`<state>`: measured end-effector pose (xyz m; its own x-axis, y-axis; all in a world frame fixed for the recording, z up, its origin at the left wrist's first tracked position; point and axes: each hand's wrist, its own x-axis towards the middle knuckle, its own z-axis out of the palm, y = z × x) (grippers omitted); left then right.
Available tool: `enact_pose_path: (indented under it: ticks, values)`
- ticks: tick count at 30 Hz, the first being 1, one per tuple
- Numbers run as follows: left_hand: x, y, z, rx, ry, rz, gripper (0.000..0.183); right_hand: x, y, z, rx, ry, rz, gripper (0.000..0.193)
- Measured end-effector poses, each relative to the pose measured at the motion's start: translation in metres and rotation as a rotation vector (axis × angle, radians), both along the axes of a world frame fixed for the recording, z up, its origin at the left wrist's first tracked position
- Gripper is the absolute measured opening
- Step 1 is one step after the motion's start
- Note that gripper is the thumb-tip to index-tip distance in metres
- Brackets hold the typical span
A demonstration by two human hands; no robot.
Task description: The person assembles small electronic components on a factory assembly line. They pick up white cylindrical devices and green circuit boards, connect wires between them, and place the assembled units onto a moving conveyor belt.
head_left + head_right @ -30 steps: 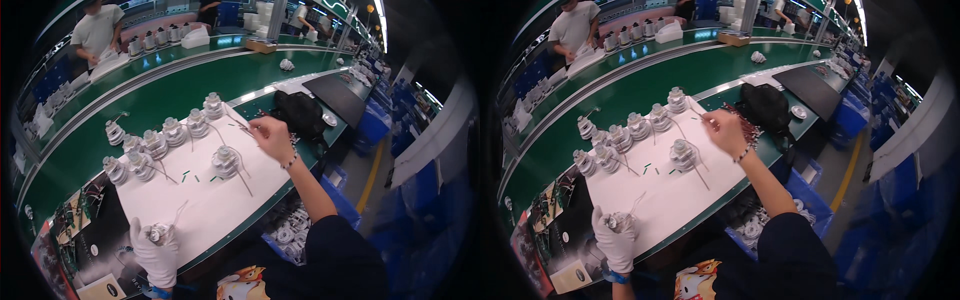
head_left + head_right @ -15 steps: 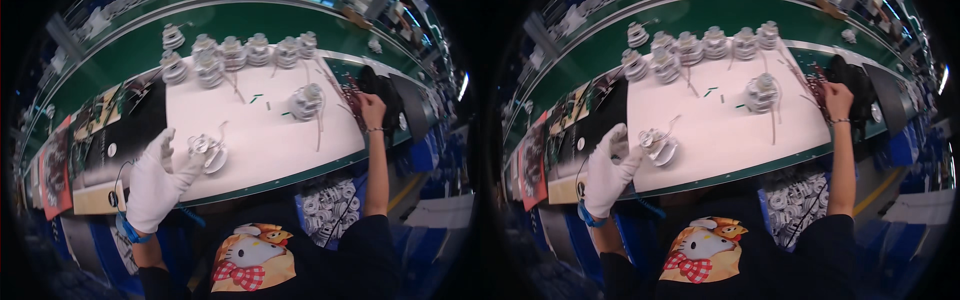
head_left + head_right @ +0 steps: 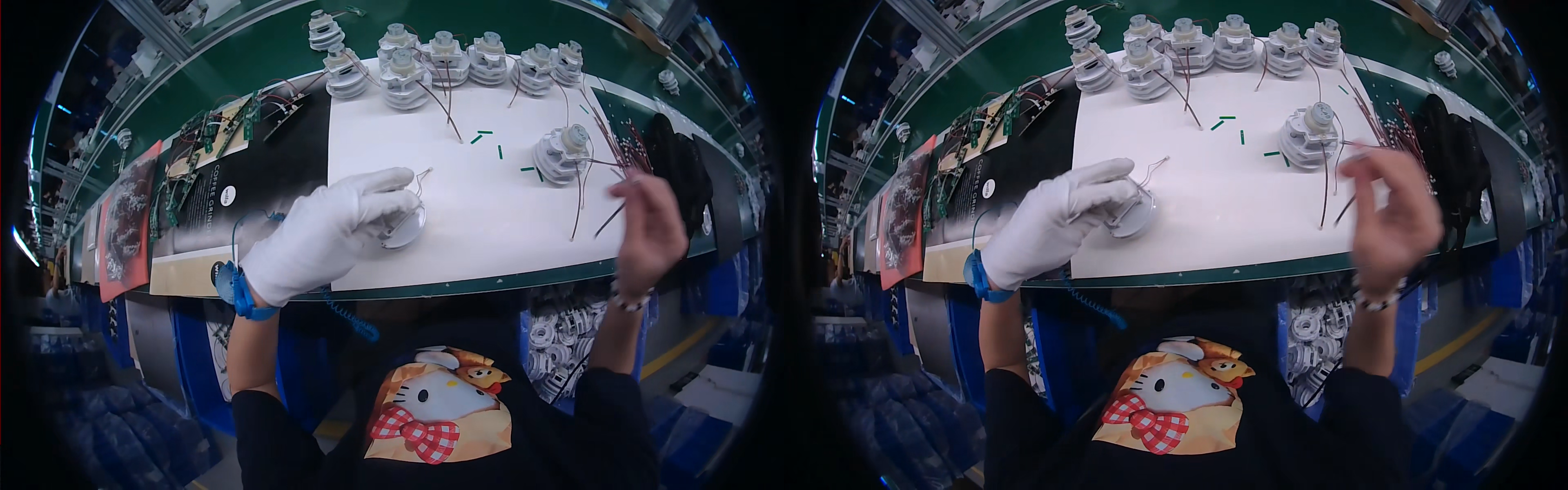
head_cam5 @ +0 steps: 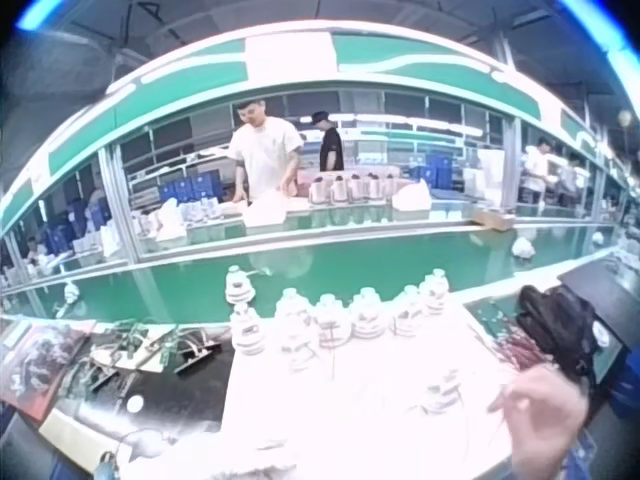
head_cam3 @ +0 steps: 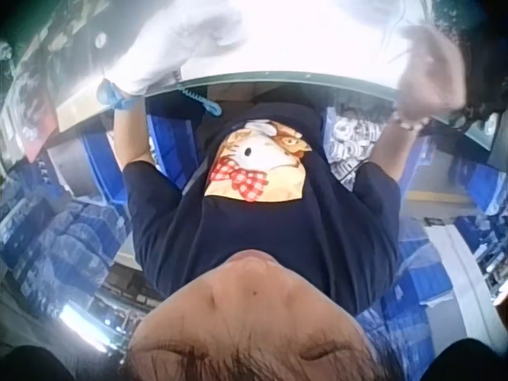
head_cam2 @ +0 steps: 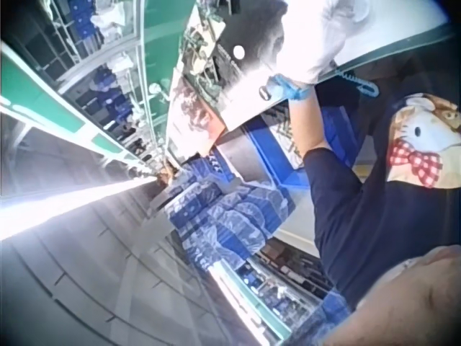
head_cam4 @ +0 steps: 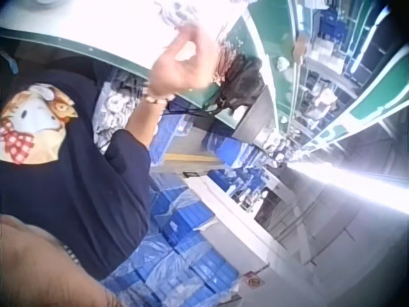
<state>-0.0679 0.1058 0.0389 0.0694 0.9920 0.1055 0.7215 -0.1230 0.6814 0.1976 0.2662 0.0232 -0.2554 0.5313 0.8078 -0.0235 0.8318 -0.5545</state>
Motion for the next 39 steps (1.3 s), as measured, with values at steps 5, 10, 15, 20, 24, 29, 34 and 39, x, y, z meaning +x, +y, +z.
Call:
enact_pose_path:
  ticks: [5, 10, 15, 20, 24, 29, 34, 39]
  values:
    - [0.005, 0.012, 0.002, 0.060, 0.375, 0.165, 0.010, -0.045, -0.064, -0.027, -0.501, -0.247, 0.344, 0.013]
    - [0.012, 0.018, -0.001, 0.079, 0.521, 0.325, 0.026, -0.070, -0.082, -0.050, -0.942, -0.251, 0.538, 0.011]
    - [0.012, 0.022, -0.007, 0.212, 0.533, 0.347, 0.037, -0.095, -0.080, -0.061, -1.194, -0.241, 0.496, 0.016]
    - [0.010, 0.020, -0.011, 0.242, 0.499, 0.329, 0.033, -0.104, -0.072, -0.060, -1.227, -0.311, 0.530, 0.020]
    - [0.009, 0.020, -0.014, 0.270, 0.495, 0.304, 0.030, -0.108, -0.068, -0.060, -1.247, -0.334, 0.559, 0.020]
    - [0.009, 0.018, -0.007, 0.128, 0.467, 0.308, 0.023, -0.106, -0.069, -0.058, -1.223, -0.331, 0.529, 0.016]
    - [0.009, 0.019, -0.013, 0.275, 0.425, 0.302, 0.029, -0.104, -0.071, -0.063, -0.962, -0.291, 0.449, 0.013]
    - [0.009, 0.019, -0.015, 0.299, 0.392, 0.295, 0.029, -0.105, -0.066, -0.055, -1.067, -0.351, 0.470, 0.012]
